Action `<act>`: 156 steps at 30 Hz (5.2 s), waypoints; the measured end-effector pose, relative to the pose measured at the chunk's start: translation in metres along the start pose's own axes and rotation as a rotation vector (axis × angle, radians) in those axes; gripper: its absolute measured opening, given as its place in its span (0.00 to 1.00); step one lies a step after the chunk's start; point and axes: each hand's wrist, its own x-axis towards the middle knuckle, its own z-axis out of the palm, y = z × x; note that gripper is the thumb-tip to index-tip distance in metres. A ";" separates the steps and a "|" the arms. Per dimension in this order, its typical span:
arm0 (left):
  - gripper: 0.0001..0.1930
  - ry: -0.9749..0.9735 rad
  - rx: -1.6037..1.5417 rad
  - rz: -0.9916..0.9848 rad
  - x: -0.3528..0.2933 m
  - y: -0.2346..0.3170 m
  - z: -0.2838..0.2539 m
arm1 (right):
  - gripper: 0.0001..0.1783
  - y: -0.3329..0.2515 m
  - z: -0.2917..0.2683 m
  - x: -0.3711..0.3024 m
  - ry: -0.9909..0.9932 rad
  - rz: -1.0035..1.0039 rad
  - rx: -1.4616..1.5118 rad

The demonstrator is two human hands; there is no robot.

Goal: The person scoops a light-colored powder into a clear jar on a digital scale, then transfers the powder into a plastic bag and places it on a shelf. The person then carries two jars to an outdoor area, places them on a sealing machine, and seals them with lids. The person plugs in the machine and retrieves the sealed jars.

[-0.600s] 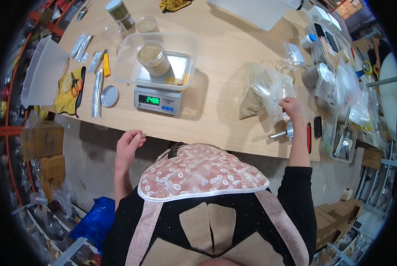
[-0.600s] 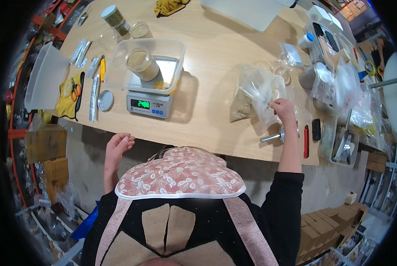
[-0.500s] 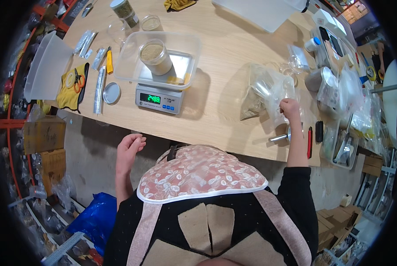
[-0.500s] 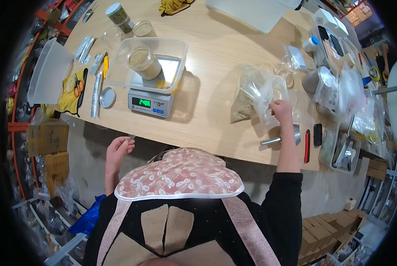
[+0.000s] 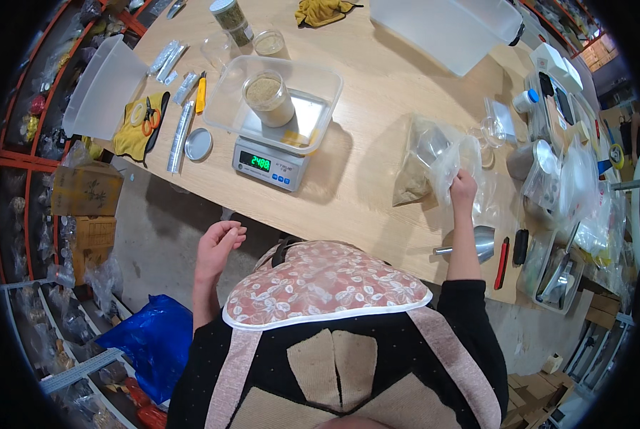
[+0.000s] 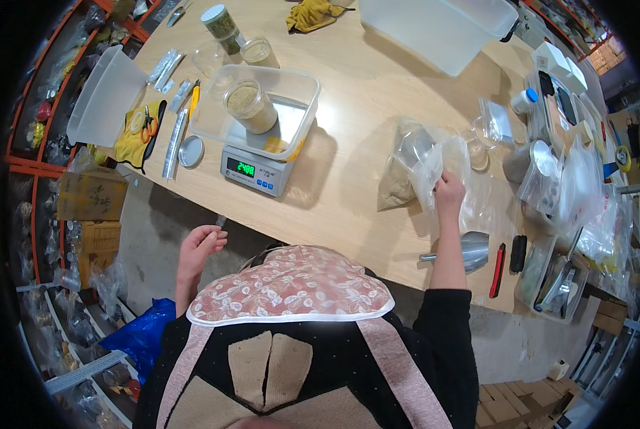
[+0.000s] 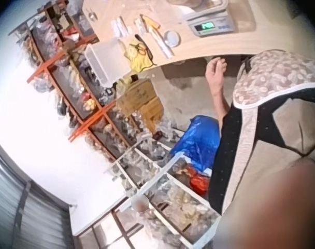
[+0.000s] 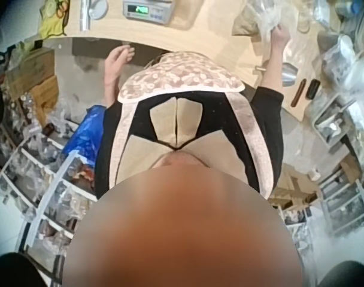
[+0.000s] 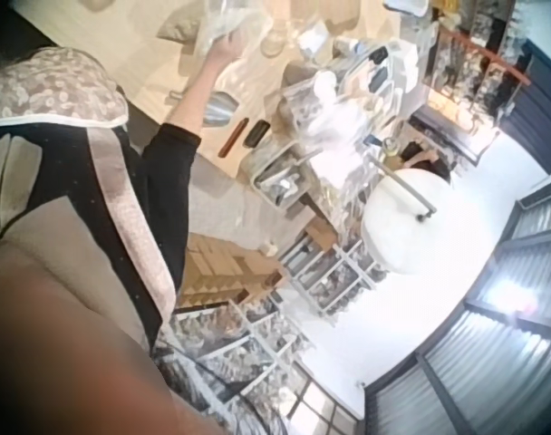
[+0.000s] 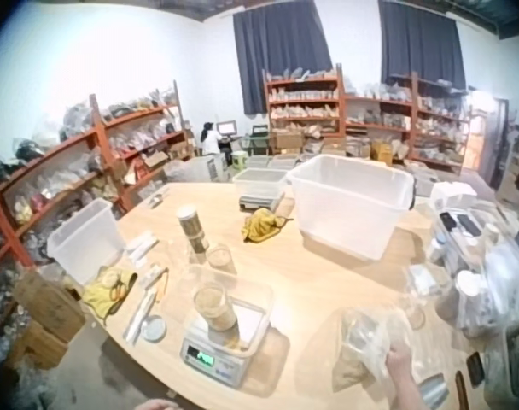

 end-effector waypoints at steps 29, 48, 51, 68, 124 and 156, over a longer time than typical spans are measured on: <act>0.17 0.061 -0.107 0.226 0.096 0.005 -0.046 | 0.08 -0.202 -0.136 -0.083 -0.166 0.257 0.062; 0.28 0.507 -0.234 0.037 0.092 -0.076 -0.151 | 0.14 -0.399 0.030 0.067 -0.631 -0.171 -0.271; 0.28 0.495 -0.253 0.019 0.097 -0.072 -0.152 | 0.16 -0.416 0.045 0.080 -0.646 -0.234 -0.388; 0.28 0.387 -0.311 0.020 0.106 -0.061 -0.149 | 0.15 -0.401 0.044 0.104 -0.654 -0.127 -0.314; 0.26 0.359 -0.295 0.065 0.095 -0.045 -0.142 | 0.15 -0.363 0.068 0.102 -0.741 -0.121 -0.219; 0.21 0.153 -0.084 0.019 0.080 -0.035 -0.128 | 0.12 -0.273 0.029 -0.008 -0.349 0.130 0.468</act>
